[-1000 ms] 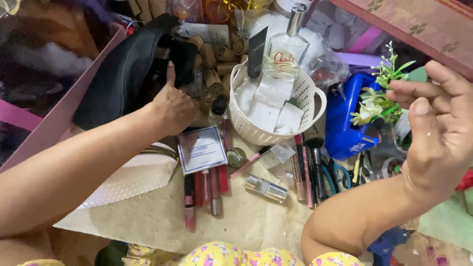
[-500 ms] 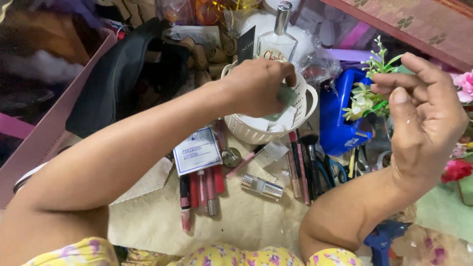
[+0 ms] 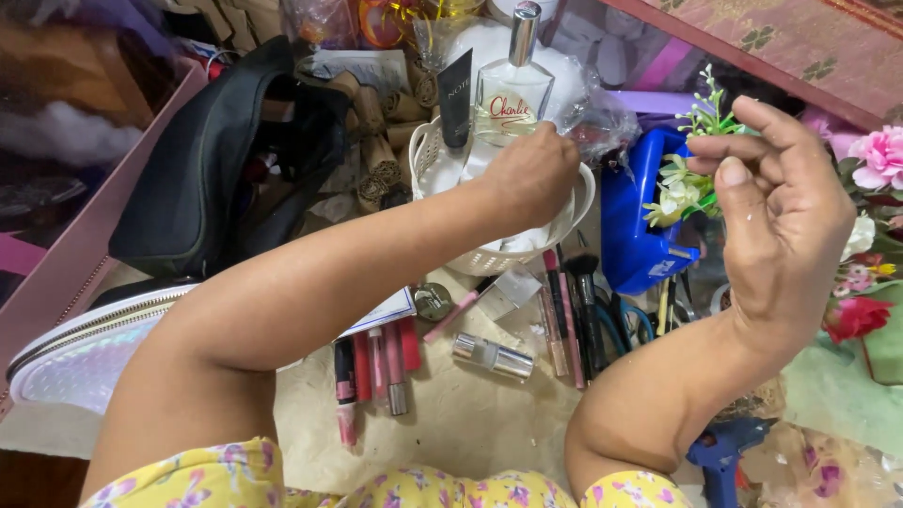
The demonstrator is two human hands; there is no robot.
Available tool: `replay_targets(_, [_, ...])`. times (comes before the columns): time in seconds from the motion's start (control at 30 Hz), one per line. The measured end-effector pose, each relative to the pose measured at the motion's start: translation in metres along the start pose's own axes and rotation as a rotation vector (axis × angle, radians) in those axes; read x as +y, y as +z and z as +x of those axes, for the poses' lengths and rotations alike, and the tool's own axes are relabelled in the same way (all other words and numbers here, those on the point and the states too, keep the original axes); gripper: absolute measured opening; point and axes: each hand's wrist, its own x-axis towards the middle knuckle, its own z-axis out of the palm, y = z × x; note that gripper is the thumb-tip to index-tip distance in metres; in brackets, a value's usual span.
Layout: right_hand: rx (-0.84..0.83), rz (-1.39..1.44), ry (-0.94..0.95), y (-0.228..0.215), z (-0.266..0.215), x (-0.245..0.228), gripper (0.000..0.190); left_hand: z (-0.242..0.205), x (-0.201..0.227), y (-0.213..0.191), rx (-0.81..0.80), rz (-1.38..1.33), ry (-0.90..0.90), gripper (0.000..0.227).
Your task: The person is organizing various craft and personal care items on a cluttered workspace, placing them into a white plastic basket.
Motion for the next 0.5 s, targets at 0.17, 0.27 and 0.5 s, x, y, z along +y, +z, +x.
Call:
replay_targets(0.17, [-0.006,0.012,0.01,0.001,0.0,0.001,0.035,0.003,-0.012,0.006,0.033,0.054,0.095,0.022])
replay_targets(0.27, [-0.012,0.008,0.025,0.001,0.0,0.001,0.035,0.008,-0.016,0.01,0.048,0.038,0.111,0.026])
replay_targets(0.5, [-0.019,-0.004,0.015,0.0,0.001,0.002,0.035,-0.002,-0.013,0.004,0.022,0.046,0.086,0.024])
